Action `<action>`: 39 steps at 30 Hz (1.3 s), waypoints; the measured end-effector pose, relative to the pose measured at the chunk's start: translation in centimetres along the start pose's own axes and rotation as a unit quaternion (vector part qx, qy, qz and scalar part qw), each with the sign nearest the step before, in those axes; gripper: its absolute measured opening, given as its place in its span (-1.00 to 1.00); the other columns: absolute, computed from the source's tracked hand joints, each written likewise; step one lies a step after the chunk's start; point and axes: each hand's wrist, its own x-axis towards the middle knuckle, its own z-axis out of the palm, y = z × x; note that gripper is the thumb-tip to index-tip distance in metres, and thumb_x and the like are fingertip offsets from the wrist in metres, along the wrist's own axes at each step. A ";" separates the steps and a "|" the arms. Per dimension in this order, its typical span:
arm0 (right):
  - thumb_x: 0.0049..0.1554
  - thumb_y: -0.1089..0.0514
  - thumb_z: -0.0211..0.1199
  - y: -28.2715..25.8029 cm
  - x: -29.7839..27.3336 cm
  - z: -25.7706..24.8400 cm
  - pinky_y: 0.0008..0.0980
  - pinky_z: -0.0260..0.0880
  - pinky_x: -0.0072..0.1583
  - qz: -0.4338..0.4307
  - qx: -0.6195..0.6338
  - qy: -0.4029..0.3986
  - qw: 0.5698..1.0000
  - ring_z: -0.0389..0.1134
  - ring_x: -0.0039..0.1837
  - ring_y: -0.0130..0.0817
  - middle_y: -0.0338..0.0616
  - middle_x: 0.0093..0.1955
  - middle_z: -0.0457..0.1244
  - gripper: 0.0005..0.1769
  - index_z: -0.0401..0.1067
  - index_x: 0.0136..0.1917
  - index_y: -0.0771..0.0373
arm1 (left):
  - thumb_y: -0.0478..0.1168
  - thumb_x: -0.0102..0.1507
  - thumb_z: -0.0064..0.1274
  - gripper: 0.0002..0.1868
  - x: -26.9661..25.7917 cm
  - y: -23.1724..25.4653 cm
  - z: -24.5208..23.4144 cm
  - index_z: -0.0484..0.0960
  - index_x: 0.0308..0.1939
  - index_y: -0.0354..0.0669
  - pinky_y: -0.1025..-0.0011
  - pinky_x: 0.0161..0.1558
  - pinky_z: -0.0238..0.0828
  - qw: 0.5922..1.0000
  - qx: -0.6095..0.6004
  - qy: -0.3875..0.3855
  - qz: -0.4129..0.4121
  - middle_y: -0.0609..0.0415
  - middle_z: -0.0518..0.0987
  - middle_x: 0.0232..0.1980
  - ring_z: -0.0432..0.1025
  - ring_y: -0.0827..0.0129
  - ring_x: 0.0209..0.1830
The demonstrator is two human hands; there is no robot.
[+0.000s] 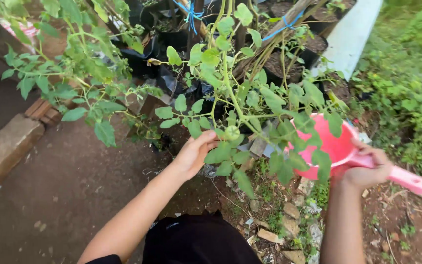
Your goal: Watering several tomato seedlings in polybags and larger tomato plants in a garden area using a scoop and bucket.
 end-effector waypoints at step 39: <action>0.24 0.24 -0.09 8.1 19.0 10.8 0.30 0.28 0.42 0.120 0.014 -0.326 0.938 0.32 -0.19 0.06 -0.01 -0.30 0.08 -0.81 0.22 -0.21 0.32 | 0.04 0.28 0.11 -0.64 -1.8 -4.3 -2.1 0.56 0.04 -0.06 -0.10 0.20 0.42 0.990 -0.059 0.114 0.064 -0.02 0.56 0.10 0.46 0.08 0.13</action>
